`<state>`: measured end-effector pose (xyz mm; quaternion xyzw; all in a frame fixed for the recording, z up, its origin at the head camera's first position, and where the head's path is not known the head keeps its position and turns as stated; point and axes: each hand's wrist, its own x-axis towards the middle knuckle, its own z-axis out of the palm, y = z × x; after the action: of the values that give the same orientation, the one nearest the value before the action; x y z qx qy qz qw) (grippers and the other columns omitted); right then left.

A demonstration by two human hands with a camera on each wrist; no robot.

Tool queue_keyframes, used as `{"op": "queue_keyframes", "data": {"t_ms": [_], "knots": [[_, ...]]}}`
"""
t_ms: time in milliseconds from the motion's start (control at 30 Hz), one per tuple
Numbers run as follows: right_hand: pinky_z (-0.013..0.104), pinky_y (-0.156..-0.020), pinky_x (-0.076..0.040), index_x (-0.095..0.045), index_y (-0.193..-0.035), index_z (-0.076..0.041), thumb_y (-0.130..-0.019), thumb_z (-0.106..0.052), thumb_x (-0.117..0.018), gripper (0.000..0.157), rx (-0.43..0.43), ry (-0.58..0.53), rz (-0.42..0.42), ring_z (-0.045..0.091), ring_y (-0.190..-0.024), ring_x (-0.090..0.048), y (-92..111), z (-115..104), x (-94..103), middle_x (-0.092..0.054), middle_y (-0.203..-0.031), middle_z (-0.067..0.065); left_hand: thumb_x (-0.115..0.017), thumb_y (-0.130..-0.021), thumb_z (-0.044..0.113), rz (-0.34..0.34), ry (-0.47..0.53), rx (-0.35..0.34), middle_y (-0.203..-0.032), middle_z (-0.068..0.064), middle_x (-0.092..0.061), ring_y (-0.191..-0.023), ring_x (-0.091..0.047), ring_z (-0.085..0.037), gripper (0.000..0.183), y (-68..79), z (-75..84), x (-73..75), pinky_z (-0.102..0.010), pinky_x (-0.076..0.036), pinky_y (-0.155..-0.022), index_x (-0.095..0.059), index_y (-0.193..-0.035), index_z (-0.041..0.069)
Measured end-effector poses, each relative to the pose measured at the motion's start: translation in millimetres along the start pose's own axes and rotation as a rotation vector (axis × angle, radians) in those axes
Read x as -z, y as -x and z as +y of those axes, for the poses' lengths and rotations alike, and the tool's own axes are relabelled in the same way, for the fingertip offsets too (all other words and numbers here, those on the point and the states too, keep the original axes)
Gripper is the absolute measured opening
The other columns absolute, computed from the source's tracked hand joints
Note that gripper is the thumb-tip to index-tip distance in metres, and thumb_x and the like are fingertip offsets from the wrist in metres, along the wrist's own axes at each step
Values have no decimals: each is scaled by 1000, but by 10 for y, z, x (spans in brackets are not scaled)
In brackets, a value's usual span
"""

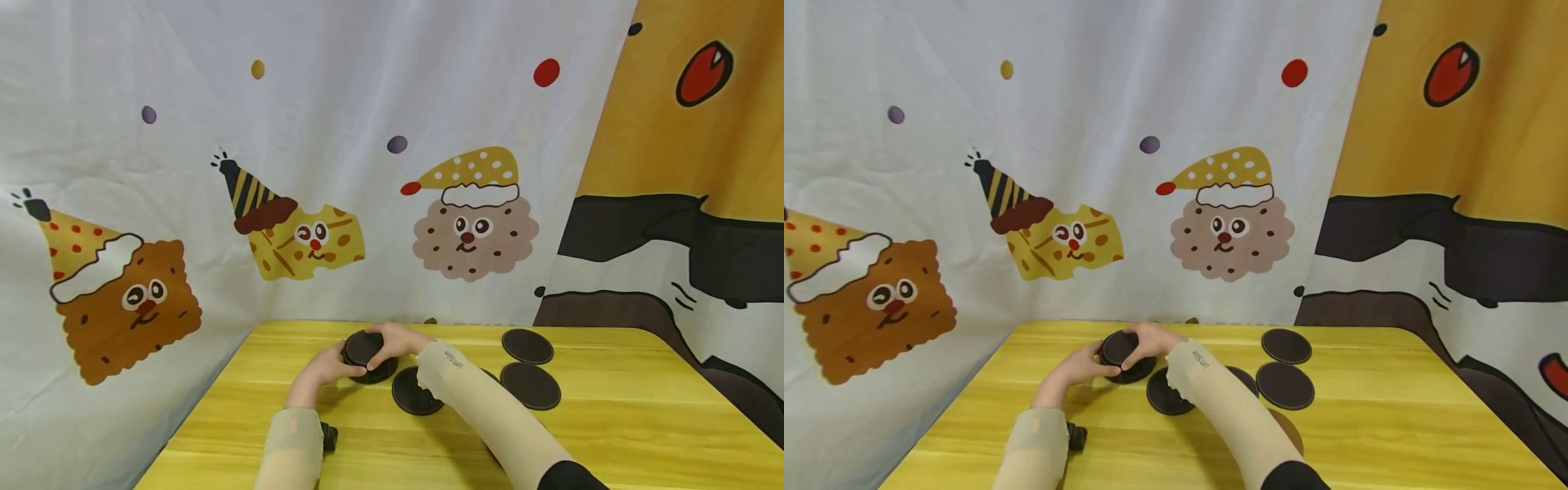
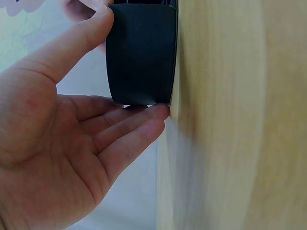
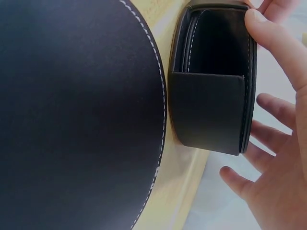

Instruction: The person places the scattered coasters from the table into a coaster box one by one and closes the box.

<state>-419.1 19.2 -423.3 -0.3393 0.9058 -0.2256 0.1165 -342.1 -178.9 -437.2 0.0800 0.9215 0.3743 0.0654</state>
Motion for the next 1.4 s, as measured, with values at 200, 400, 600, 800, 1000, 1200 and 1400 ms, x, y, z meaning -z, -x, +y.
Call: {"op": "queue_keyframes", "data": {"t_ms": [200, 400, 600, 800, 1000, 1200, 1400], "knots": [[42, -104, -40, -44, -146, -12, -77, -41, -82, 84, 13, 6, -6, 27, -132, -43, -5, 44, -16, -43, -147, 9, -78, -83, 36, 3, -15, -15, -140, -28, -46, -121, -49, -45, 90, -1, 5, 2, -57, -42, -95, -32, -147, -7], [43, -105, -39, -44, -146, -7, -82, -38, -78, 79, 45, -42, -13, 28, -132, -43, 14, 74, 12, -44, -146, 11, -78, -83, 36, 9, -26, -16, -138, -28, -47, -120, -50, -45, 89, -19, 0, 12, -56, -43, -94, -33, -147, -7], [48, -105, -38, -42, -147, -7, -84, -37, -76, 77, 14, -31, 5, 32, -134, -40, 182, 162, 147, -42, -148, 12, -77, -84, 35, -2, -8, -6, -141, -28, -45, -124, -47, -45, 89, -42, 47, -20, -58, -41, -97, -31, -148, -7], [50, -106, -36, -42, -148, -12, -84, -42, -75, 78, 10, 28, 5, 31, -135, -39, 420, 231, 299, -41, -149, 10, -77, -84, 31, 19, -13, -9, -139, -29, -46, -124, -46, -47, 87, -39, 24, -9, -59, -39, -98, -32, -147, -8], [49, -108, -34, -41, -148, -12, -83, -43, -76, 80, 51, 34, -1, 29, -138, -36, 728, 321, 366, -39, -151, 9, -78, -84, 30, 24, -6, -11, -142, -31, -41, -128, -41, -49, 89, 0, -3, -10, -59, -37, -100, -29, -148, -9], [49, -108, -34, -40, -149, -14, -77, -43, -81, 89, 50, 44, -27, 28, -139, -34, 972, 347, 234, -36, -152, 9, -78, -83, 31, 27, -16, -28, -140, -32, -43, -126, -42, -50, 90, 41, -3, 19, -60, -38, -99, -30, -147, -9], [48, -107, -34, -38, -150, -10, -74, -45, -84, 96, 90, 24, -100, 28, -140, -32, 1097, 417, 73, -34, -153, 12, -78, -83, 31, 22, -21, -36, -138, -32, -45, -123, -45, -50, 89, 37, 10, 4, -59, -39, -97, -31, -147, -9]]}}
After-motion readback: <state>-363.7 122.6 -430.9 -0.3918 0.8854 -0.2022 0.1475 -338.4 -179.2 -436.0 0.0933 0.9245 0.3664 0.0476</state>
